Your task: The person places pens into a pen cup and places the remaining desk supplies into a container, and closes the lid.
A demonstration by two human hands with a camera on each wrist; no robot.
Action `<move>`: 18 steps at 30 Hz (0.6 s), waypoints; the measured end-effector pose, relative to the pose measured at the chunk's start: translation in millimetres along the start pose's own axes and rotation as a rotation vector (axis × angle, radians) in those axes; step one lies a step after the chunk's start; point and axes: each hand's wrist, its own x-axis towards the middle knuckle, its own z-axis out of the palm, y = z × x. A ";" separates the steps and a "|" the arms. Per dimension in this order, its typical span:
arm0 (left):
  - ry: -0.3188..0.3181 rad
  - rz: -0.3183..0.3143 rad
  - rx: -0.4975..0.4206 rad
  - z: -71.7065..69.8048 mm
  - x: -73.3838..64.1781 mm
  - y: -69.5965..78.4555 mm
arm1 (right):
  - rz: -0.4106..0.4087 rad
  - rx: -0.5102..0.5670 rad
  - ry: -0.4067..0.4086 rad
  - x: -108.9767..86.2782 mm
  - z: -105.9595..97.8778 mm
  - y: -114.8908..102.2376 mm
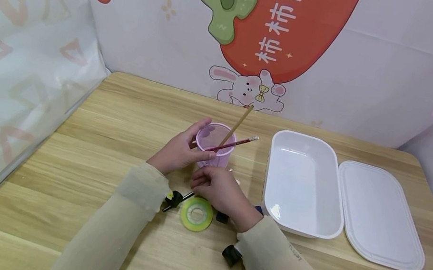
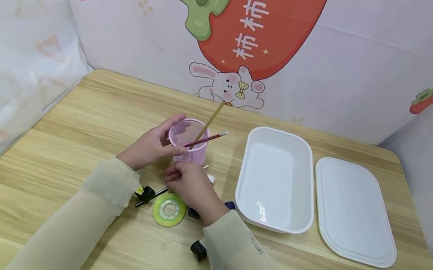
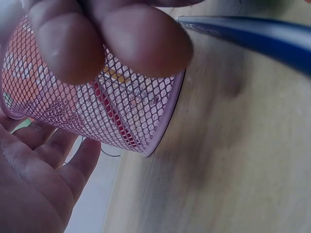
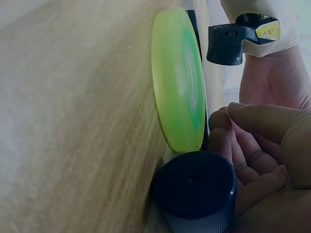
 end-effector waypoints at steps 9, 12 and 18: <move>-0.009 -0.007 -0.016 0.6 -2.0 2.5 | 0.019 -0.075 -0.040 4.1 3.0 -2.1; -0.009 -0.008 -0.019 0.5 -2.6 3.0 | 0.023 -0.100 -0.045 5.7 3.8 -3.0; -0.002 -0.003 -0.019 0.6 -2.9 3.3 | 0.036 -0.107 -0.056 8.2 3.0 -3.3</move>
